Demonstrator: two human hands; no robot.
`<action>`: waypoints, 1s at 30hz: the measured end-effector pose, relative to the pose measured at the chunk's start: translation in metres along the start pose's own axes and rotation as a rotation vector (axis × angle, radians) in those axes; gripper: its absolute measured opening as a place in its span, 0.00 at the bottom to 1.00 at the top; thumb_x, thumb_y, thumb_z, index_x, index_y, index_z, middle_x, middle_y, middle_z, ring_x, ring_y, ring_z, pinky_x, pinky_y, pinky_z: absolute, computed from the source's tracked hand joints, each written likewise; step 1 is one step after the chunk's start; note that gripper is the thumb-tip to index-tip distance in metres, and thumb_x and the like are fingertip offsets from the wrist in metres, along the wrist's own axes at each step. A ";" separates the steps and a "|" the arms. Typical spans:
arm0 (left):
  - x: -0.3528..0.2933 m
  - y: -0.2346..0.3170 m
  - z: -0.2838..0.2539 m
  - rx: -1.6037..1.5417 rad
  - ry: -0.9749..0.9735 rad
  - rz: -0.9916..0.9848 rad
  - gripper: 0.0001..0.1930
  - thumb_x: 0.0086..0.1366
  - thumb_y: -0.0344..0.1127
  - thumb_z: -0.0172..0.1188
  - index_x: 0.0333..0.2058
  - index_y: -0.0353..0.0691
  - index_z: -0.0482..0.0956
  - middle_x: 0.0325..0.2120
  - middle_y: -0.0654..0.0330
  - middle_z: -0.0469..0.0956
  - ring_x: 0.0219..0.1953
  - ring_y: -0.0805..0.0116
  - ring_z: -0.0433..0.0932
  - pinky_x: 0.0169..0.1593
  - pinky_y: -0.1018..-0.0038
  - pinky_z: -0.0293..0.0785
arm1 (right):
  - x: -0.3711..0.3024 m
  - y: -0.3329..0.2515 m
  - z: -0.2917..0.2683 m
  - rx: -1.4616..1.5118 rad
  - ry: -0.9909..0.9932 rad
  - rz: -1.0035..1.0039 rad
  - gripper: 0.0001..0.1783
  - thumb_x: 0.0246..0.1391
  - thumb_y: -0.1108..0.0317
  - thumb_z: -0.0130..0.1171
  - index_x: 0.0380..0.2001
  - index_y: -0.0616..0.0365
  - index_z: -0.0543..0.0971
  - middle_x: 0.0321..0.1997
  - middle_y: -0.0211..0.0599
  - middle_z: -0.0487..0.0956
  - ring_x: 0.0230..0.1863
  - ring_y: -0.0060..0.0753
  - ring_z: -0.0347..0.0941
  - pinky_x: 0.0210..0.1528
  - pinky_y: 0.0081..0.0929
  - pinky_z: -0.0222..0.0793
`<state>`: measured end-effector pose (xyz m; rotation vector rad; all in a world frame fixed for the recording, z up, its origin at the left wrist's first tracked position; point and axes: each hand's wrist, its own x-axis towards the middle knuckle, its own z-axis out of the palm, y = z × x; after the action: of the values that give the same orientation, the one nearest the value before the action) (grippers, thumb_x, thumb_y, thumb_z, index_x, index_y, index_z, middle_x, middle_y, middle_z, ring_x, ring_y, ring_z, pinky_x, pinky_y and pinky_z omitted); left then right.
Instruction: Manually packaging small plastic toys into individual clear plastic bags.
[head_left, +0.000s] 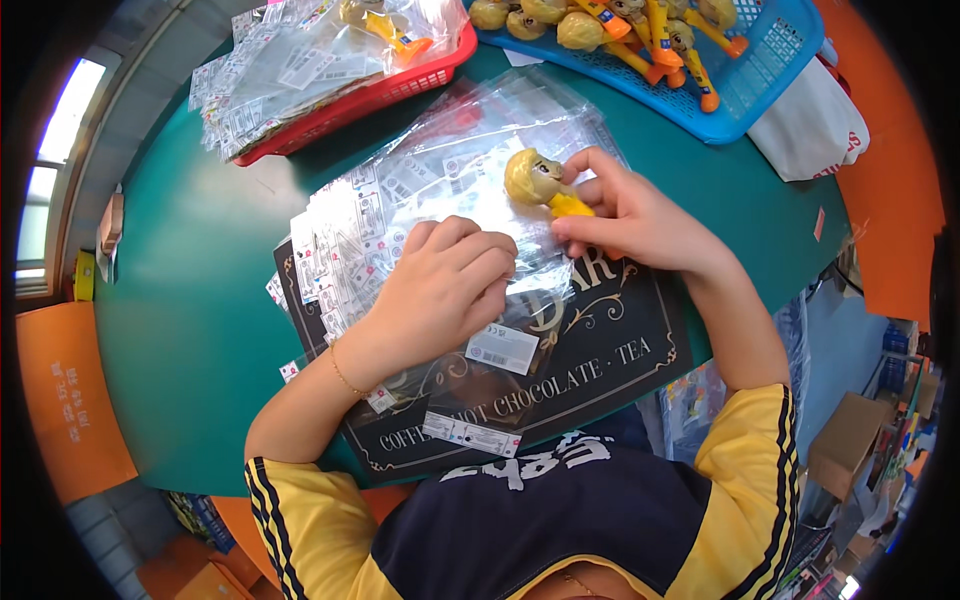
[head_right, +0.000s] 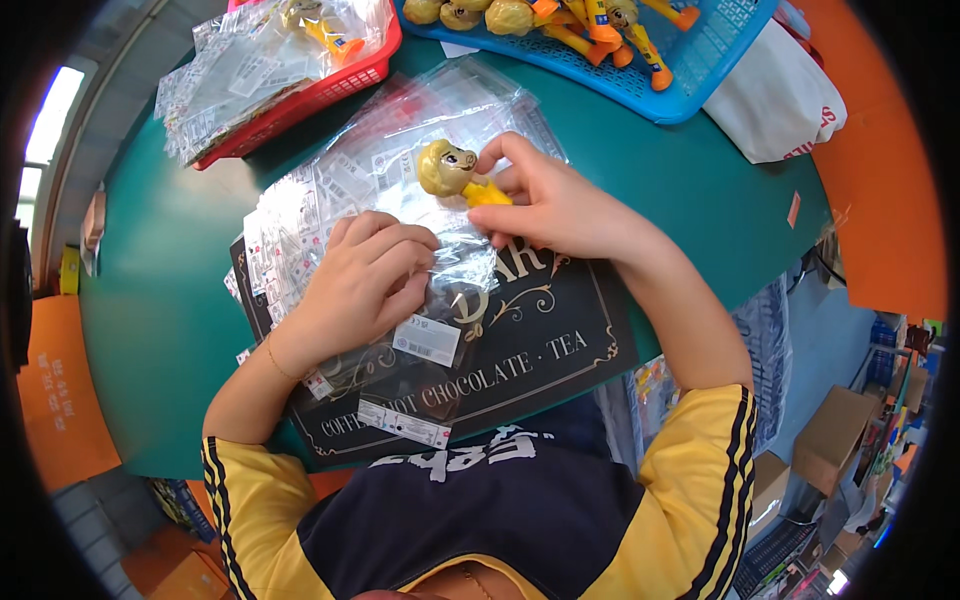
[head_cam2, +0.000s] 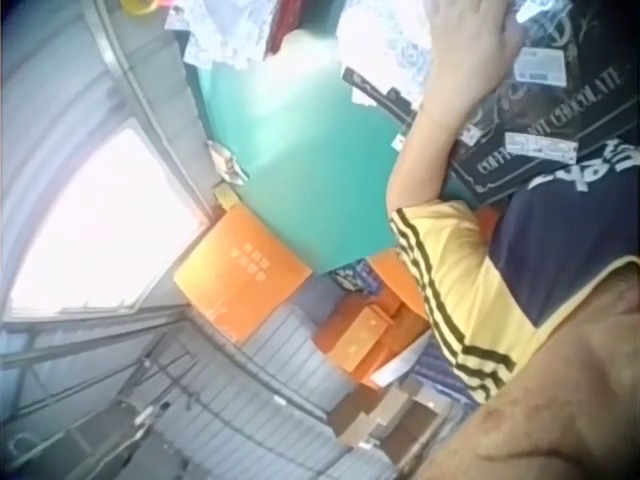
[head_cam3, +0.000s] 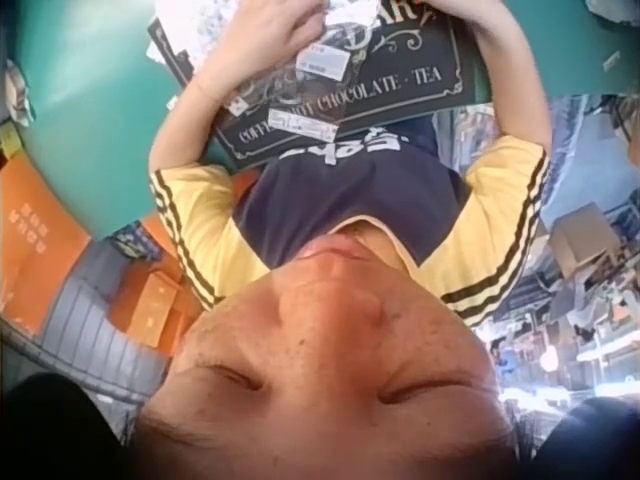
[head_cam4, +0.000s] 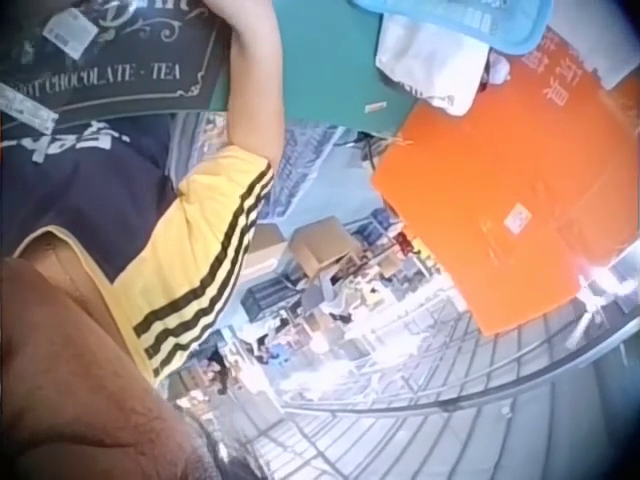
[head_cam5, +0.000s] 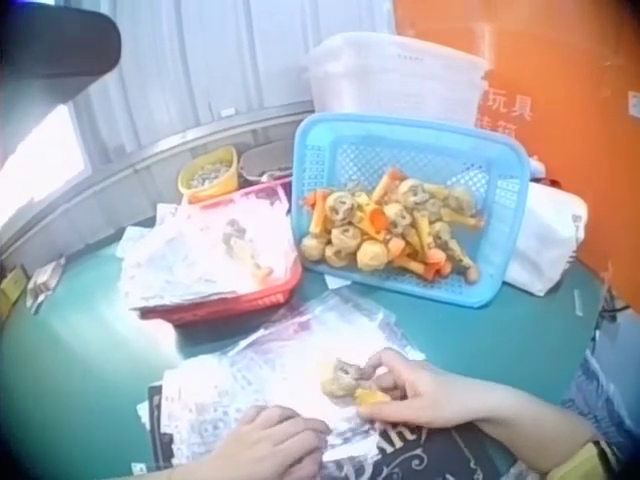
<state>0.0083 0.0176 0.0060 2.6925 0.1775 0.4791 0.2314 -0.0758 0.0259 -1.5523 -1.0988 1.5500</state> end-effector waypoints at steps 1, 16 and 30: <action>-0.001 -0.001 0.001 -0.002 0.002 -0.001 0.08 0.49 0.30 0.59 0.31 0.44 0.73 0.34 0.67 0.73 0.39 0.65 0.70 0.44 0.69 0.63 | -0.002 0.004 -0.005 -0.007 0.016 -0.060 0.24 0.52 0.69 0.62 0.50 0.59 0.66 0.31 0.32 0.76 0.31 0.18 0.73 0.30 0.17 0.67; -0.004 -0.009 0.003 -0.163 0.120 0.155 0.13 0.48 0.28 0.63 0.35 0.46 0.76 0.32 0.66 0.74 0.37 0.63 0.70 0.43 0.69 0.67 | 0.000 -0.060 -0.010 -0.950 -0.173 -0.228 0.17 0.35 0.65 0.70 0.31 0.59 0.78 0.27 0.38 0.76 0.22 0.34 0.71 0.26 0.27 0.65; -0.004 -0.013 0.002 -0.287 0.203 0.113 0.16 0.46 0.29 0.69 0.36 0.41 0.77 0.30 0.60 0.74 0.33 0.60 0.73 0.37 0.70 0.69 | 0.013 -0.025 -0.025 -0.273 -0.175 -0.296 0.14 0.36 0.75 0.70 0.29 0.63 0.77 0.34 0.35 0.79 0.38 0.23 0.74 0.40 0.19 0.69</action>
<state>0.0047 0.0281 -0.0024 2.3804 0.0108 0.7521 0.2527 -0.0512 0.0448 -1.3633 -1.6169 1.3955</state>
